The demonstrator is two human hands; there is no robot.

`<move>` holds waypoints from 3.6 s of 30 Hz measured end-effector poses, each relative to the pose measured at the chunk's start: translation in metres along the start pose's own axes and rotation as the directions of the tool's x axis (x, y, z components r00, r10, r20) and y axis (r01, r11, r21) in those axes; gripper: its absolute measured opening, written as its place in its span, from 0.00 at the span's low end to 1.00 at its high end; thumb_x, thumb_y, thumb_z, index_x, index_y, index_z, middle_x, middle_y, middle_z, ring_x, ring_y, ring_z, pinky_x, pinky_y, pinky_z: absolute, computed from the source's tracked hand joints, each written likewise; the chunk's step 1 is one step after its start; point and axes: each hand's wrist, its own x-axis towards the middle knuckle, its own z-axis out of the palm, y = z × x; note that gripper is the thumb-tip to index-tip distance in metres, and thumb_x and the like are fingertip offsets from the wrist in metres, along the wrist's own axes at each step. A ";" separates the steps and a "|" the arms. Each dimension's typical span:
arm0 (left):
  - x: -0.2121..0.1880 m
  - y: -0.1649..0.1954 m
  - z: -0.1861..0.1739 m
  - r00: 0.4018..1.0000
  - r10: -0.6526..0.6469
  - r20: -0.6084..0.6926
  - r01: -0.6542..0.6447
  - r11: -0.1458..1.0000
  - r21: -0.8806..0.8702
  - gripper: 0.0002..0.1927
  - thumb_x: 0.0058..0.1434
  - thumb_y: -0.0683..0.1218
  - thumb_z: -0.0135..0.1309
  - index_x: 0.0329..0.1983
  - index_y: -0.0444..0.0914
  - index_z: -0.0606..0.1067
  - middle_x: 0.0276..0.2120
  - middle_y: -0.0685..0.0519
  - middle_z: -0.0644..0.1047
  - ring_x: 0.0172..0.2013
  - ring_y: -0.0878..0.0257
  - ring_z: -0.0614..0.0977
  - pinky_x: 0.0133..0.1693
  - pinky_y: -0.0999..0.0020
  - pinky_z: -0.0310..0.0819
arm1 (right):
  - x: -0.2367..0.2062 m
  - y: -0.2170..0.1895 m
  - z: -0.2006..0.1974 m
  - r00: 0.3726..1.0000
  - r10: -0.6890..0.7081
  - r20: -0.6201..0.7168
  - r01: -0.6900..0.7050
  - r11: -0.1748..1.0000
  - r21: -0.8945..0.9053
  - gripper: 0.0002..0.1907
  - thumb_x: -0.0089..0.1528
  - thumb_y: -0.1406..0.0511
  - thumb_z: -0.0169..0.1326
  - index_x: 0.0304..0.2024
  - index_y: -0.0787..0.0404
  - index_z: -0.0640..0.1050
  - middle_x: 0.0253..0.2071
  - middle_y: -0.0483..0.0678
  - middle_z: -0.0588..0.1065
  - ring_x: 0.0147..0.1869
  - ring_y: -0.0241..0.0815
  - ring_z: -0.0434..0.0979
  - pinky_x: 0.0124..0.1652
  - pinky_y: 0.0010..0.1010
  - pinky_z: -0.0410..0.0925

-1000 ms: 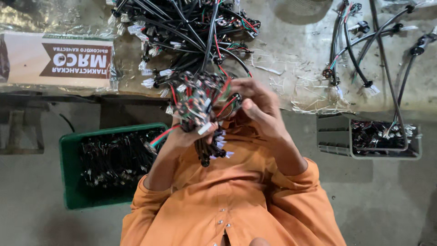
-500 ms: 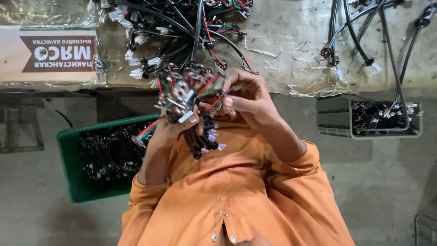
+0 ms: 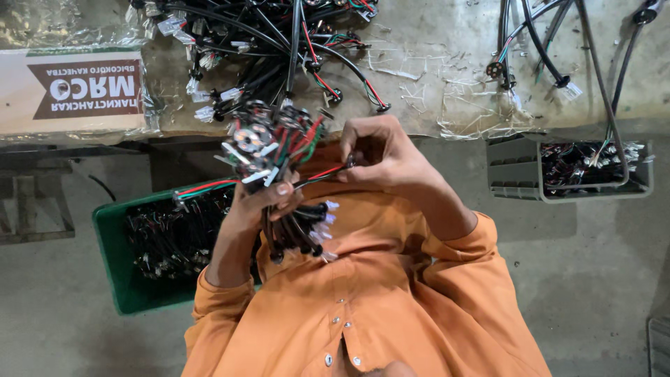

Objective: The person gathers wire harnesses with connectors from a workbench, aligns and bunches them together by hand, and places the bundled harnesses into a green plastic bin, repeating the gathering and binning with additional harnesses from the table.

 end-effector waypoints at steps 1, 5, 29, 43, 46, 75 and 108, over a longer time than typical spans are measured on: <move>0.000 -0.002 -0.001 0.999 -0.025 0.043 0.025 1.000 -0.007 0.12 0.59 0.44 0.62 0.38 0.33 0.71 0.21 0.55 0.67 0.18 0.69 0.66 0.21 0.73 0.55 | 0.003 0.000 -0.002 1.000 -0.024 0.009 0.024 1.000 -0.002 0.12 0.59 0.73 0.69 0.36 0.64 0.76 0.33 0.39 0.70 0.36 0.25 0.67 0.35 0.20 0.59; 0.001 -0.006 -0.009 0.973 -0.033 0.228 0.071 0.984 -0.160 0.12 0.63 0.41 0.62 0.35 0.34 0.69 0.23 0.57 0.66 0.20 0.69 0.67 0.22 0.72 0.55 | 0.019 0.000 -0.005 0.998 0.001 -0.070 0.020 0.956 0.292 0.18 0.61 0.65 0.65 0.50 0.63 0.75 0.44 0.44 0.77 0.45 0.30 0.77 0.44 0.23 0.73; -0.033 0.040 -0.022 0.995 0.074 -0.069 -0.052 0.961 0.271 0.12 0.61 0.41 0.63 0.34 0.35 0.69 0.20 0.56 0.68 0.19 0.68 0.68 0.20 0.73 0.59 | 0.040 0.007 0.015 0.996 0.032 0.089 -0.038 0.997 0.066 0.17 0.57 0.70 0.60 0.49 0.67 0.76 0.42 0.44 0.75 0.44 0.31 0.74 0.43 0.25 0.67; -0.220 0.034 -0.142 0.750 0.410 -0.519 -0.550 0.823 -0.145 0.10 0.59 0.41 0.60 0.40 0.35 0.71 0.21 0.56 0.67 0.16 0.70 0.67 0.23 0.73 0.57 | 0.018 0.048 0.004 0.957 -0.151 -0.248 0.129 0.986 -0.101 0.11 0.68 0.72 0.63 0.48 0.69 0.74 0.45 0.56 0.78 0.46 0.41 0.80 0.50 0.27 0.73; -0.225 0.020 -0.136 0.907 0.394 -0.150 -0.412 0.756 -0.508 0.11 0.72 0.44 0.56 0.34 0.35 0.70 0.18 0.56 0.66 0.18 0.71 0.64 0.27 0.75 0.54 | 0.034 0.043 0.045 0.978 -0.112 -0.176 0.084 0.983 -0.163 0.10 0.68 0.72 0.63 0.47 0.70 0.75 0.44 0.55 0.79 0.45 0.39 0.80 0.49 0.24 0.72; -0.341 -0.067 -0.305 -0.131 0.162 -0.978 -0.490 0.847 0.206 0.09 0.57 0.38 0.66 0.35 0.34 0.76 0.23 0.52 0.77 0.21 0.62 0.80 0.25 0.66 0.77 | 0.051 0.094 0.140 0.956 0.290 -0.037 -0.293 0.952 -0.087 0.09 0.68 0.76 0.51 0.51 0.70 0.76 0.51 0.54 0.78 0.52 0.38 0.78 0.56 0.27 0.70; -0.144 -0.005 -0.185 0.277 0.847 -0.453 0.043 0.460 0.887 0.05 0.76 0.36 0.56 0.52 0.34 0.75 0.47 0.50 0.80 0.45 0.64 0.82 0.48 0.67 0.78 | -0.008 0.033 0.065 0.973 -0.133 -0.188 -0.016 0.777 -0.629 0.08 0.64 0.75 0.58 0.46 0.68 0.77 0.46 0.49 0.78 0.45 0.33 0.75 0.48 0.23 0.69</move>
